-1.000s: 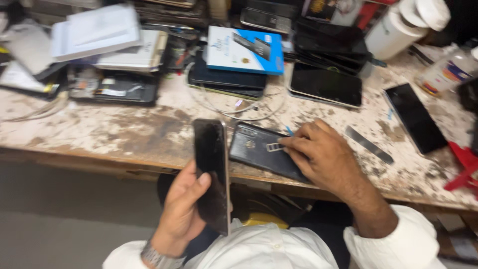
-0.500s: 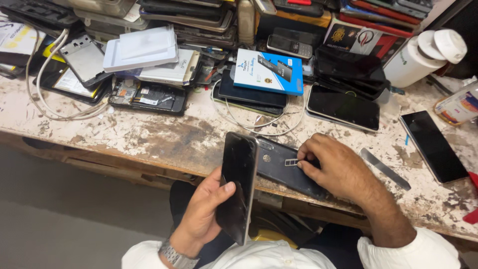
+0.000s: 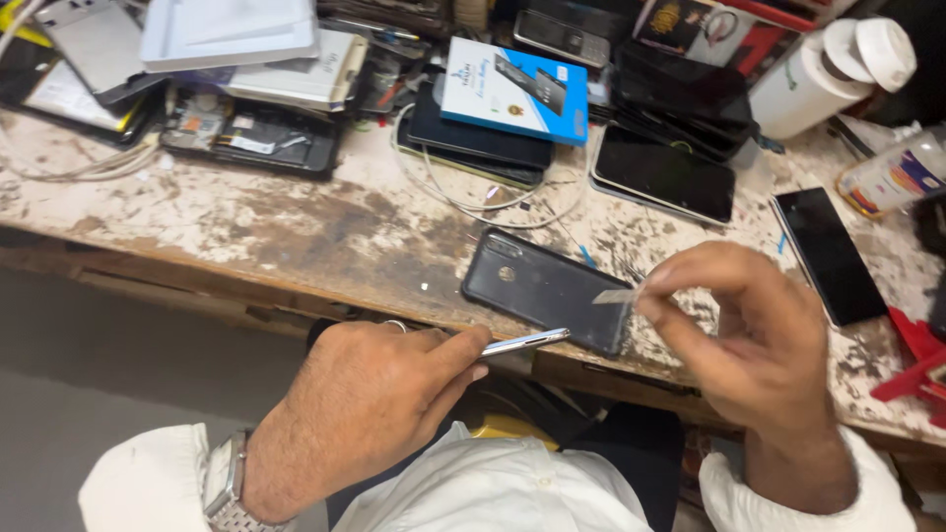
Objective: The person uses a screwdriver to fasten screws on the internal frame of a disassembled smartphone. They then attach the screen assembly and the back cover, aligning and snapping the parts into place. Finally, they use a metal prying tool to press along the edges to secure the casing.
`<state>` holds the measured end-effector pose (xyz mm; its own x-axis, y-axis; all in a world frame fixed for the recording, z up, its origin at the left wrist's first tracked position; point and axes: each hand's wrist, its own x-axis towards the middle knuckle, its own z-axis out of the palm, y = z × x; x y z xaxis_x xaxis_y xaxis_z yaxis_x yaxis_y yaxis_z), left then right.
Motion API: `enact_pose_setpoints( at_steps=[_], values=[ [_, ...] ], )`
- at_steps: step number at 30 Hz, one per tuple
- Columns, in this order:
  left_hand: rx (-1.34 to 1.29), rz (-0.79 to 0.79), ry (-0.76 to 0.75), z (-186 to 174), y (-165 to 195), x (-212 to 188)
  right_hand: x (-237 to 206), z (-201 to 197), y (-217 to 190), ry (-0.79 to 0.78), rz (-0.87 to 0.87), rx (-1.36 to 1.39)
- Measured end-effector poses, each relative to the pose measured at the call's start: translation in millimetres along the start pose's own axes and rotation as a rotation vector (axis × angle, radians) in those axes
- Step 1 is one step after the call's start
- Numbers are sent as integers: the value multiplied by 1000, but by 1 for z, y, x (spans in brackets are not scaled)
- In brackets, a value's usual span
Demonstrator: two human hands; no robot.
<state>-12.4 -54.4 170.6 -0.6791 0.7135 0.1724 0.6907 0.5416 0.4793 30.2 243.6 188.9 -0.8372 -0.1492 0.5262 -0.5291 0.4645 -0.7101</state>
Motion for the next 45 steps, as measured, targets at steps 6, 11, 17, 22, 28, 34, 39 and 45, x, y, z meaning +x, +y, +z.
enact_pose_setpoints(
  at_steps=[6,11,17,22,28,34,39,45],
  values=[
    [94,120,-25,-1,13,10,20,-6,-41,-375,-215,-361],
    [132,96,-78,1,15,11,28,-1,-46,-504,-235,-425],
    [170,104,-125,-4,19,14,35,1,-48,-659,-288,-513],
    [181,129,-117,9,12,9,30,8,-55,-747,-334,-592],
    [177,186,-47,28,-4,0,22,8,-46,-677,-324,-456],
    [288,96,-226,-7,-7,40,45,19,-34,-572,-172,-103],
    [293,58,-226,-41,-12,61,71,-8,-21,-510,-118,-19],
    [256,66,-160,-16,0,48,21,14,-3,-292,-177,-47]
  ],
)
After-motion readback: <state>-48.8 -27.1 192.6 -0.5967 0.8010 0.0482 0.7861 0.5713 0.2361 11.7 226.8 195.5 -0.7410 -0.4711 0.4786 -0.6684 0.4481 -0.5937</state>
